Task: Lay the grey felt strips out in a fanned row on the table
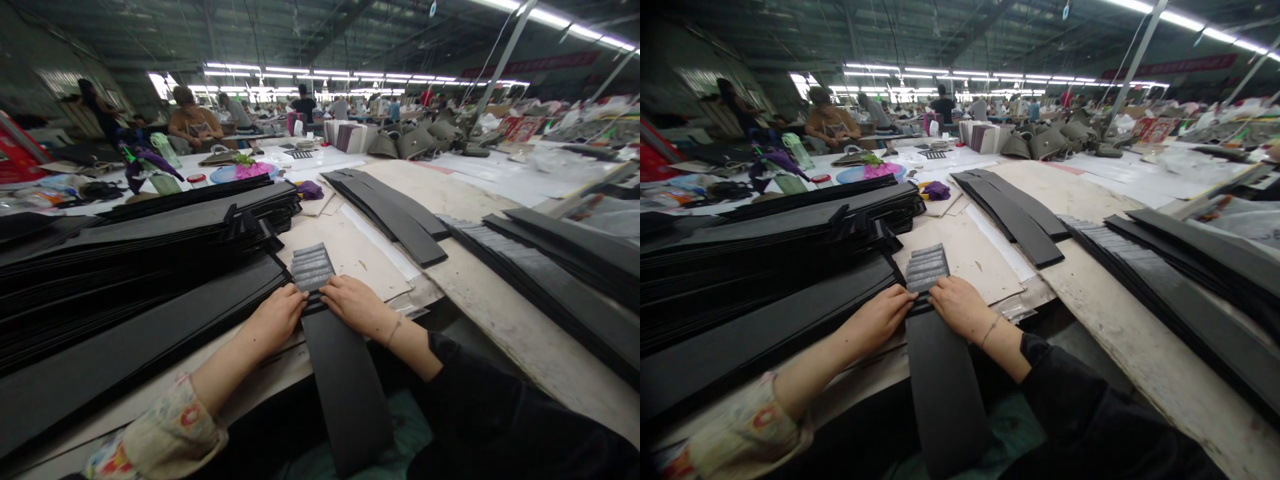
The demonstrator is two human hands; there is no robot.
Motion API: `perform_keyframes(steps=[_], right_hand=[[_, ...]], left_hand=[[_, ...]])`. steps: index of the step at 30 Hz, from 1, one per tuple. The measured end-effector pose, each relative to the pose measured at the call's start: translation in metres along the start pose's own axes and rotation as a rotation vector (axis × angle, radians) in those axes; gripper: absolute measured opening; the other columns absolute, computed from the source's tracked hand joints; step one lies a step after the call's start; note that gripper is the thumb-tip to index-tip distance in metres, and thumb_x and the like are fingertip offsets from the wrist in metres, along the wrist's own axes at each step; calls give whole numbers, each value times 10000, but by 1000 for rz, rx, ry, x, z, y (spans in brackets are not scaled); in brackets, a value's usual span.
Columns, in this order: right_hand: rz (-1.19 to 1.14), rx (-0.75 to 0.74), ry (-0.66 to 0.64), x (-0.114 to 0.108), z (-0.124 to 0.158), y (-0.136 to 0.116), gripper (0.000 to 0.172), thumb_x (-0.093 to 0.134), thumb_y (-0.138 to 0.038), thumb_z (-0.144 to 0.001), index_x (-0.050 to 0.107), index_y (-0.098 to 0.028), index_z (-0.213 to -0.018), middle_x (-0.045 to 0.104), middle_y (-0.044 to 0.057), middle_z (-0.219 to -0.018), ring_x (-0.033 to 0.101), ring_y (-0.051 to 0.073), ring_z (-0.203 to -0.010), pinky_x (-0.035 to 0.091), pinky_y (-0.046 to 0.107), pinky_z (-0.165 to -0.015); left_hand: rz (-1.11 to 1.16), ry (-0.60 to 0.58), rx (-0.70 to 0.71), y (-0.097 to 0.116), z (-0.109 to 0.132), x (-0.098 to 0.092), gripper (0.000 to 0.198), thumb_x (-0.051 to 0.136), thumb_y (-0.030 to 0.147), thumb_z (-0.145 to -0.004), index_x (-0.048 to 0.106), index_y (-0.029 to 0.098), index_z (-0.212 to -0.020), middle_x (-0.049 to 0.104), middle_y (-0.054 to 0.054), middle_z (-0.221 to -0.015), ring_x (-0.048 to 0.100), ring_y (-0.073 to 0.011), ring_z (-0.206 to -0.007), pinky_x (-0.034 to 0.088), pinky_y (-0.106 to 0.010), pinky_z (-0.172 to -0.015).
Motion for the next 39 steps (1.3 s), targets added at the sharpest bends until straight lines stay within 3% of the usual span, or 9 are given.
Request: perform_keyframes(steps=[9, 15, 17, 19, 22, 26, 31, 35, 39], right_hand=[[-84, 94, 74, -11, 26, -4, 272, 439, -377, -871, 587, -158, -931, 574, 67, -882, 521, 197, -890, 418, 335, -806], [-136, 101, 85, -13, 32, -3, 273, 467, -374, -858, 579, -158, -982, 582, 75, -939, 517, 207, -944, 414, 353, -840], [-144, 100, 85, -12, 32, -3, 270, 472, -368, -856, 576, -157, -989, 582, 76, -949, 515, 208, -949, 415, 353, -842], [-146, 103, 82, -11, 32, -3, 271, 470, -366, -858, 571, -159, -1000, 581, 74, -960, 512, 208, -953, 413, 354, -846], [-139, 104, 77, -10, 33, -3, 269, 457, -364, -864, 566, -164, -1009, 579, 70, -966, 509, 206, -953, 407, 356, -852], [-133, 98, 81, -11, 33, -4, 262, 448, -355, -870, 564, -166, -1010, 578, 71, -960, 507, 202, -945, 402, 353, -849], [-122, 104, 94, -12, 34, -4, 255, 452, -351, -868, 565, -174, -1014, 579, 72, -967, 505, 203, -941, 394, 361, -854], [-133, 107, 100, -12, 34, -4, 250, 457, -351, -866, 569, -187, -1017, 580, 66, -979, 506, 197, -939, 391, 359, -859], [-134, 115, 103, -13, 35, -4, 258, 455, -350, -867, 572, -183, -1025, 582, 66, -977, 510, 197, -932, 390, 358, -863]], left_hand=[[332, 14, 1, 5, 12, 0, 339, 329, 280, -883, 597, 165, -1056, 575, -70, -1002, 541, -154, -950, 424, -273, -885], [306, 5, -203, -34, 16, 0, 290, 381, 309, -824, 617, 184, -938, 619, -61, -954, 560, -192, -922, 422, -325, -856], [327, -29, -297, -45, 13, 7, 300, 374, 360, -815, 612, 177, -831, 628, -59, -854, 578, -194, -831, 447, -325, -780], [433, -109, -402, -52, 10, 21, 333, 353, 422, -808, 572, 179, -748, 593, -30, -676, 572, -168, -640, 463, -293, -609], [632, -219, -541, -53, 9, 44, 344, 345, 473, -790, 501, 180, -701, 488, 24, -511, 470, -120, -420, 382, -238, -406], [717, -253, -552, -48, 5, 50, 326, 440, 501, -735, 468, 182, -673, 436, 56, -468, 386, -85, -372, 300, -204, -365], [590, -165, -410, -42, 0, 32, 278, 460, 440, -744, 505, 174, -677, 459, 48, -524, 413, -88, -464, 322, -206, -443], [246, -121, -311, -38, -8, 13, 231, 466, 378, -763, 538, 181, -666, 567, 5, -635, 507, -135, -595, 365, -240, -542], [8, 10, -213, -25, -19, -10, 188, 421, 276, -812, 589, 193, -831, 627, -36, -845, 571, -172, -766, 409, -266, -665]])
Point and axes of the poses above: each hand's wrist, its own z-axis away from the middle knuckle, its own x-axis out of the palm, y = z × x, the point moved 10 cm from there along -z, towards the middle knuckle
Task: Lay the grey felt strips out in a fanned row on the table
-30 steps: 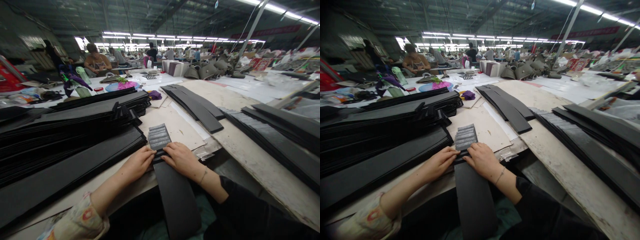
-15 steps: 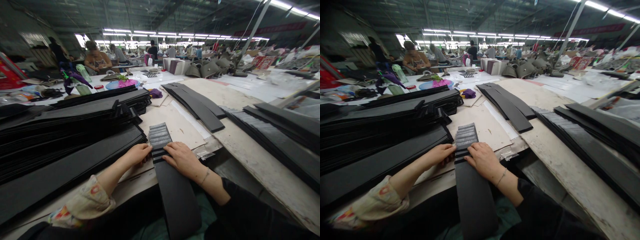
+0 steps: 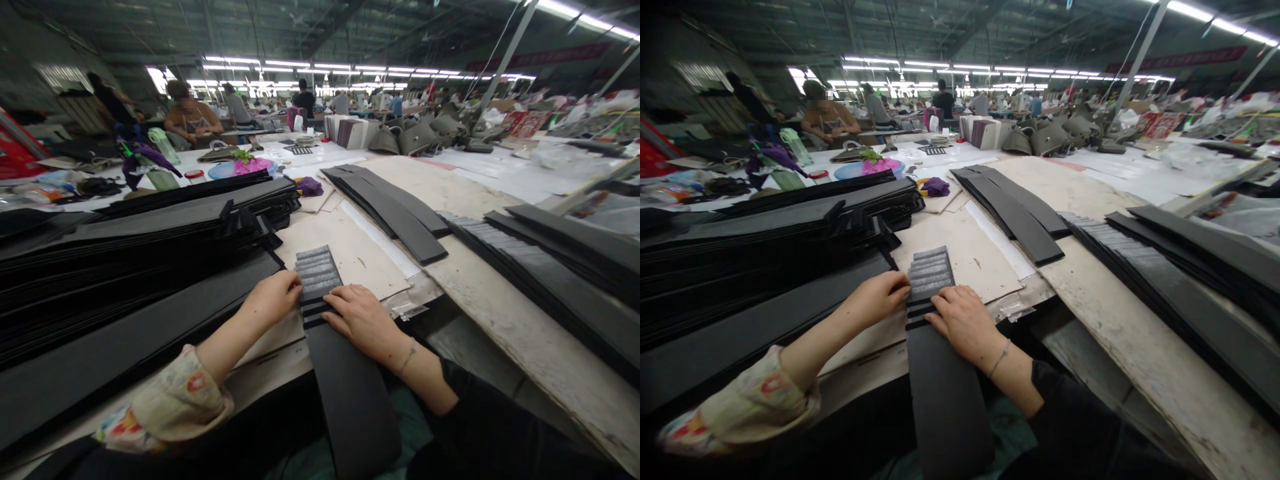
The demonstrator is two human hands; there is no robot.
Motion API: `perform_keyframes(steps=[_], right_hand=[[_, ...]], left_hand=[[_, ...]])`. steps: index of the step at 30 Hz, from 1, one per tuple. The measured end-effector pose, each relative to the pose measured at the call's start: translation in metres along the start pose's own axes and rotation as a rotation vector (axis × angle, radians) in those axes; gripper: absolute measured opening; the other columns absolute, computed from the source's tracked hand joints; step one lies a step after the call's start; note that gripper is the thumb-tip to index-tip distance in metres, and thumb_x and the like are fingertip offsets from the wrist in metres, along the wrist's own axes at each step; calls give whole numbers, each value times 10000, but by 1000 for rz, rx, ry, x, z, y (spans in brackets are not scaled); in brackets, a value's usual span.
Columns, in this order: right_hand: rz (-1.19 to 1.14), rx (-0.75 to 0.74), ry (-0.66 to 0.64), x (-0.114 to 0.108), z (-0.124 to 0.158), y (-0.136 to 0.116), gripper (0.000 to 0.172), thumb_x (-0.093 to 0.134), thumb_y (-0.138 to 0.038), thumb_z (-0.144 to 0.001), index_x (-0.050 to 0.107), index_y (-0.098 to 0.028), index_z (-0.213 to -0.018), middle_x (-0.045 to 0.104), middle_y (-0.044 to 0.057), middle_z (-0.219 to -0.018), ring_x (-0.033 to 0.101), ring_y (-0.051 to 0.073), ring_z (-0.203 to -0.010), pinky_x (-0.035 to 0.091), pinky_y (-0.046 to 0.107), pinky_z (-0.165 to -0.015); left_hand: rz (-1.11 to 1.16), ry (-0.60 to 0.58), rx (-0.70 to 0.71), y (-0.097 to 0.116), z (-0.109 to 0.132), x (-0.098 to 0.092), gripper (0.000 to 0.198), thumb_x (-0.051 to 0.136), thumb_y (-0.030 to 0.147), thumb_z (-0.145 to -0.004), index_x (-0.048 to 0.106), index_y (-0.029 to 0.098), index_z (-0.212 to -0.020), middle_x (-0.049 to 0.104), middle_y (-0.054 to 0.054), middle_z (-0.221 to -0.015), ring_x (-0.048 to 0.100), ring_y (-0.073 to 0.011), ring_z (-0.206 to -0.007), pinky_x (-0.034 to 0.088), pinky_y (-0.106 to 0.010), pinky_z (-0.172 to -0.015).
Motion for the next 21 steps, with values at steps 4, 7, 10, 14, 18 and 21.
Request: perform_keyframes(steps=[4, 7, 10, 14, 18, 21], right_hand=[[-5, 8, -11, 1, 0, 0, 262, 460, -351, -865, 574, -182, -1029, 583, 65, -980, 511, 195, -941, 394, 358, -867], [-7, 17, -17, 1, 0, 1, 259, 464, -352, -864, 576, -183, -1024, 583, 62, -976, 511, 197, -948, 394, 364, -871], [-7, 18, -12, 1, 0, 1, 246, 465, -345, -863, 580, -183, -1008, 583, 62, -970, 514, 199, -943, 397, 362, -867], [-8, 10, 0, 0, 0, 0, 232, 470, -343, -860, 584, -182, -983, 583, 67, -942, 516, 197, -933, 407, 356, -850], [-2, 12, -7, 2, -1, 0, 216, 481, -324, -855, 581, -176, -976, 580, 67, -924, 515, 201, -931, 412, 361, -849], [17, 24, -10, 2, -1, 1, 209, 496, -321, -844, 588, -168, -952, 577, 81, -920, 514, 213, -929, 416, 374, -846]], left_hand=[[-92, -3, 130, 21, -1, 5, 252, 373, 220, -844, 615, 165, -888, 617, -79, -925, 566, -195, -873, 422, -296, -778], [-129, 12, 129, 24, -2, 6, 241, 384, 223, -839, 617, 160, -829, 620, -84, -874, 563, -209, -860, 425, -314, -773], [-50, -9, 66, 16, -9, 5, 213, 410, 260, -819, 602, 171, -795, 631, -64, -836, 573, -200, -813, 430, -298, -715], [108, -146, -29, 8, -25, 15, 314, 326, 326, -847, 589, 158, -809, 644, -58, -806, 588, -182, -756, 435, -281, -670], [151, -188, 48, 34, -42, 20, 392, 253, 330, -868, 593, 135, -861, 651, -90, -900, 587, -197, -847, 433, -304, -763], [238, -198, 163, 67, -48, 23, 386, 255, 323, -872, 588, 152, -967, 652, -66, -967, 583, -179, -904, 428, -280, -813]])
Point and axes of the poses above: each hand's wrist, its own z-axis away from the middle knuckle, its own x-axis out of the palm, y = z × x, the point moved 10 cm from there along -z, towards the middle knuckle
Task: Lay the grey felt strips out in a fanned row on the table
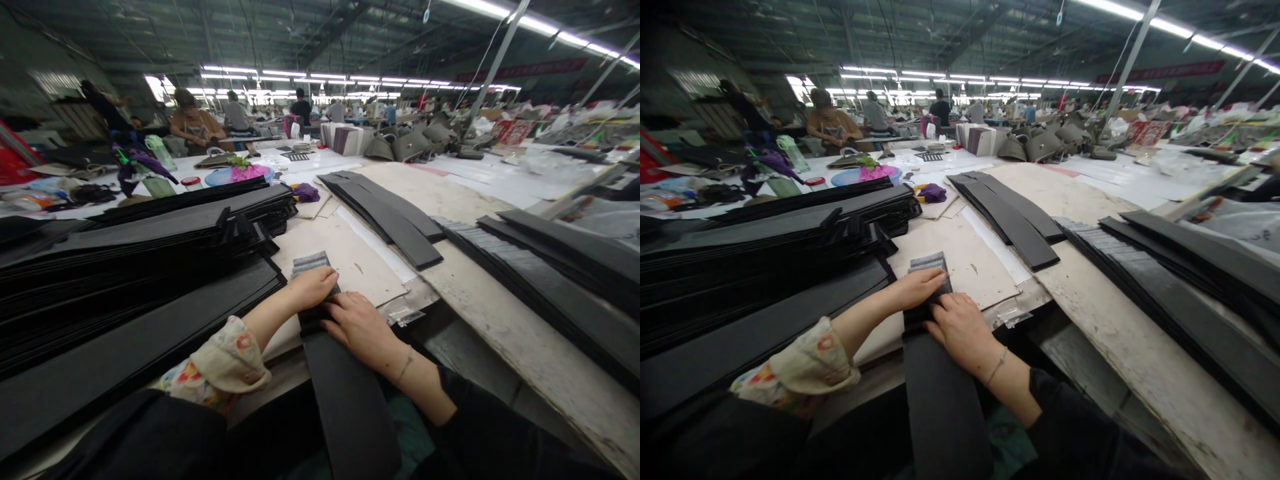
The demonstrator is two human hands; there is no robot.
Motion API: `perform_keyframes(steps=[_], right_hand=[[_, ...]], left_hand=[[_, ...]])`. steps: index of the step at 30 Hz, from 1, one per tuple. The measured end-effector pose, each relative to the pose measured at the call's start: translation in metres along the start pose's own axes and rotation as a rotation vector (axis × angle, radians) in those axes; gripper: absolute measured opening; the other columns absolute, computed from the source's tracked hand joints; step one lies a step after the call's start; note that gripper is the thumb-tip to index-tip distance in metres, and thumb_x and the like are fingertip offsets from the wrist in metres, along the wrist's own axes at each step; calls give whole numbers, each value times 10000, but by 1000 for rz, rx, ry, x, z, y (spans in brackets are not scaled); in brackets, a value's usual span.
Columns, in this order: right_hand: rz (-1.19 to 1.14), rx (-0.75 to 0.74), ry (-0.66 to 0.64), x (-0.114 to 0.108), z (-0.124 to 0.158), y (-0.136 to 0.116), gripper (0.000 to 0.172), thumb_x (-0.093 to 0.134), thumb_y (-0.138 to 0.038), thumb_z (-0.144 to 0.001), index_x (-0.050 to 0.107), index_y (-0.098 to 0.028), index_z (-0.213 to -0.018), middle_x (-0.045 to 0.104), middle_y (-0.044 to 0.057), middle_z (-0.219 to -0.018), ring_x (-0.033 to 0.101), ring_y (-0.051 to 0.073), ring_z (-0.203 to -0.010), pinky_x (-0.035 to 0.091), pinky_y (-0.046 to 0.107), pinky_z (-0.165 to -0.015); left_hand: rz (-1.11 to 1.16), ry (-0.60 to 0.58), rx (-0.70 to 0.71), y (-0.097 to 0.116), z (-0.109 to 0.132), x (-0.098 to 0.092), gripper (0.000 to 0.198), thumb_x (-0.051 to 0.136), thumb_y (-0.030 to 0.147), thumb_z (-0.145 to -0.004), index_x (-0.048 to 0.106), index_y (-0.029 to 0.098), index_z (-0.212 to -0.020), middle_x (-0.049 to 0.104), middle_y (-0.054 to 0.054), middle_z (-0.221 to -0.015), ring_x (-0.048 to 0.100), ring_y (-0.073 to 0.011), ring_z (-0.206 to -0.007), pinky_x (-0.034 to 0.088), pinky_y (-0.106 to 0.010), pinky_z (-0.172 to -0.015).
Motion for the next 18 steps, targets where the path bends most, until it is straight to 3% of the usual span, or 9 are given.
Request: perform_keyframes(steps=[3, 7, 11, 18], right_hand=[[24, 8, 6, -1, 0, 0, 203, 515, -310, -831, 594, -157, -938, 581, 97, -936, 512, 225, -939, 414, 381, -855], [27, -1, 8, -3, 1, -4, 213, 482, -312, -852, 594, -156, -943, 598, 87, -910, 526, 215, -923, 419, 366, -848], [65, 5, 25, -4, 0, -7, 206, 457, -298, -865, 587, -151, -930, 613, 80, -899, 540, 206, -895, 405, 367, -867], [89, 24, 50, -5, 2, -9, 175, 461, -263, -864, 578, -152, -932, 613, 85, -910, 545, 202, -907, 396, 362, -872]], left_hand=[[90, -46, 67, 16, -5, 7, 385, 278, 296, -869, 526, 167, -1133, 651, -35, -1023, 573, -142, -972, 415, -224, -855], [-2, -16, -51, -7, -6, 1, 362, 388, 215, -803, 559, 142, -1113, 648, -56, -1049, 578, -167, -978, 426, -243, -848], [-72, -80, -62, -22, -3, 5, 322, 515, 162, -698, 629, 151, -1000, 682, -37, -883, 610, -167, -824, 462, -239, -736], [-126, 83, 87, -7, 6, 1, 256, 506, 103, -690, 652, 170, -889, 645, -46, -885, 582, -168, -852, 456, -273, -789]])
Point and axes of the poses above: each hand's wrist, its own z-axis away from the middle knuckle, its own x-axis out of the palm, y = z × x, the point moved 10 cm from there along -z, towards the middle knuckle
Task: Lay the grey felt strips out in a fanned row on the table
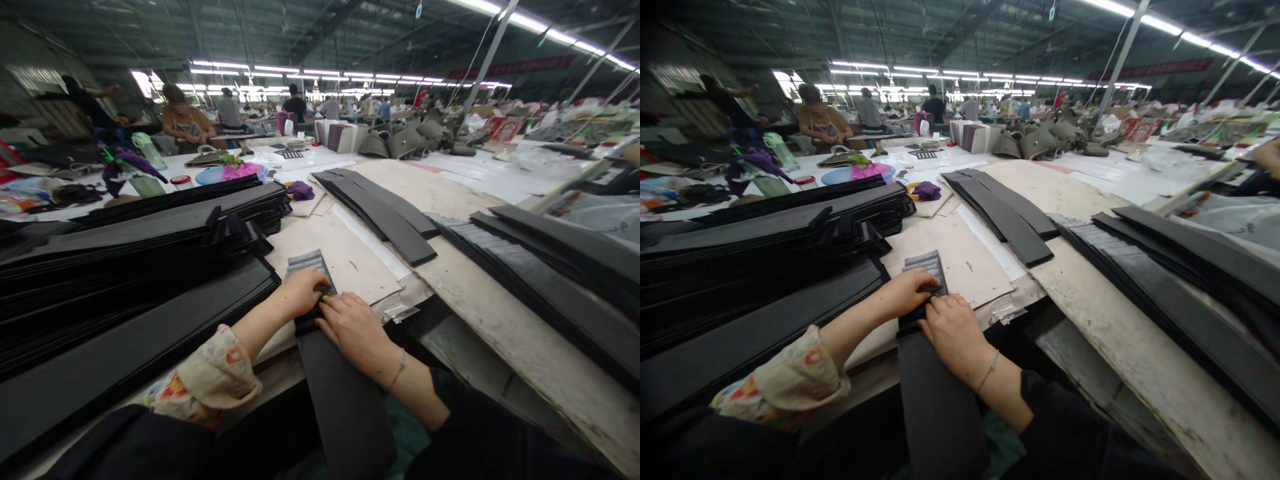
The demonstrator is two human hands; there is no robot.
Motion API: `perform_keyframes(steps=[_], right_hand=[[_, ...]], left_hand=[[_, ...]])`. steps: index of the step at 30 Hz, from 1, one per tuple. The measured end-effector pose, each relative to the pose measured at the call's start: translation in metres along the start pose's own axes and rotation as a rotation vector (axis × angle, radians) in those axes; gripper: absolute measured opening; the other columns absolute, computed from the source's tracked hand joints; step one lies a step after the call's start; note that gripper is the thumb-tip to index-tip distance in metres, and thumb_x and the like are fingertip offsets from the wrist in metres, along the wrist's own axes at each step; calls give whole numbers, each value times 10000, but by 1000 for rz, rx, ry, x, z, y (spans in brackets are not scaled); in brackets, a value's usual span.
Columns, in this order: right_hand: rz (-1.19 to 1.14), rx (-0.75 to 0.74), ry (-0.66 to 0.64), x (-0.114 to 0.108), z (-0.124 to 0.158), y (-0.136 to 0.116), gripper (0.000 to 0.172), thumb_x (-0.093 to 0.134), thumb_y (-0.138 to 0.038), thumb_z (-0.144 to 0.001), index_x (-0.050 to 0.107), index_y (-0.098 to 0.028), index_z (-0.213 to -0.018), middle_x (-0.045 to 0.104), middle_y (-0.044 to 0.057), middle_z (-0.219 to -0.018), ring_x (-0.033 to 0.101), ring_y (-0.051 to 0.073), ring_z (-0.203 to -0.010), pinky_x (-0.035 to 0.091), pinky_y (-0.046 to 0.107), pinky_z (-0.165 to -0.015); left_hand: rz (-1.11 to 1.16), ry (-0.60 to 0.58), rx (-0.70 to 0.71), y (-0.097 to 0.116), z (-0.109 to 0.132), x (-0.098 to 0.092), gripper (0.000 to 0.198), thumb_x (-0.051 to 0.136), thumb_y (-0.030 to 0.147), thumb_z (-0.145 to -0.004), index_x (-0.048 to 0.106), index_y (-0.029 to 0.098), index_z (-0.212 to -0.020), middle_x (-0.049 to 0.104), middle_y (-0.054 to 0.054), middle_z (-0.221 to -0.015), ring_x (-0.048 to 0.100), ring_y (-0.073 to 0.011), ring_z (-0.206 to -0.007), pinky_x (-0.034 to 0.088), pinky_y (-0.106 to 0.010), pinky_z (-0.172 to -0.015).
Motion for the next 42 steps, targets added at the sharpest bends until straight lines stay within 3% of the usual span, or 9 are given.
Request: perform_keyframes(steps=[5, 11, 15, 19, 27, 33, 42], right_hand=[[-23, 8, 4, 2, 1, 1, 181, 452, -261, -866, 577, -152, -938, 613, 85, -916, 540, 211, -922, 397, 371, -885], [-125, 94, 38, 2, 4, 16, 196, 487, -315, -842, 538, -153, -938, 594, 85, -896, 536, 216, -901, 425, 386, -852], [-158, 178, 97, 1, 2, 36, 451, 580, -372, -764, 461, -114, -1114, 564, 136, -1066, 505, 258, -1019, 406, 430, -894], [-159, 147, 34, 9, -7, 42, 600, 587, -333, -763, 357, -60, -1246, 549, 168, -1140, 502, 255, -1060, 401, 406, -912], [20, 53, -108, 12, -21, 32, 505, 547, -361, -806, 437, -37, -1177, 614, 150, -949, 539, 259, -954, 416, 381, -833], [-11, 42, -147, 13, -23, 31, 427, 532, -381, -817, 498, -100, -1137, 587, 125, -976, 502, 238, -987, 369, 378, -880], [-187, -94, -231, 28, -35, 18, 255, 505, -256, -843, 558, -148, -1069, 562, 74, -976, 488, 173, -979, 380, 309, -858]], left_hand=[[-81, 22, 111, 13, 9, 3, 260, 426, 108, -767, 648, 164, -890, 614, -68, -867, 561, -185, -859, 448, -296, -806], [-152, -17, 161, 19, 24, 12, 278, 407, 102, -766, 617, 175, -932, 567, -73, -900, 515, -207, -860, 437, -330, -801], [-167, -35, 170, 20, 29, 14, 306, 434, 112, -758, 587, 169, -1016, 550, -74, -924, 498, -211, -866, 425, -342, -827], [-186, -17, 153, 21, 30, 14, 339, 399, 92, -772, 577, 159, -1052, 549, -82, -947, 489, -215, -898, 418, -343, -846], [-25, -54, 188, 9, 32, 9, 293, 434, 146, -812, 584, 169, -1062, 567, -78, -977, 517, -194, -919, 419, -331, -860], [72, -15, 5, -26, 44, -6, 280, 569, 237, -768, 598, 131, -1025, 556, -91, -975, 531, -201, -931, 422, -338, -872], [47, 26, 70, -19, 49, -5, 196, 534, 219, -794, 596, 162, -971, 557, -58, -937, 516, -182, -914, 425, -321, -844]])
Point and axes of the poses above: each hand's wrist, its own z-axis away from the middle knuckle, its own x-axis out of the palm, y = z × x, the point moved 10 cm from there along -z, towards the middle knuckle
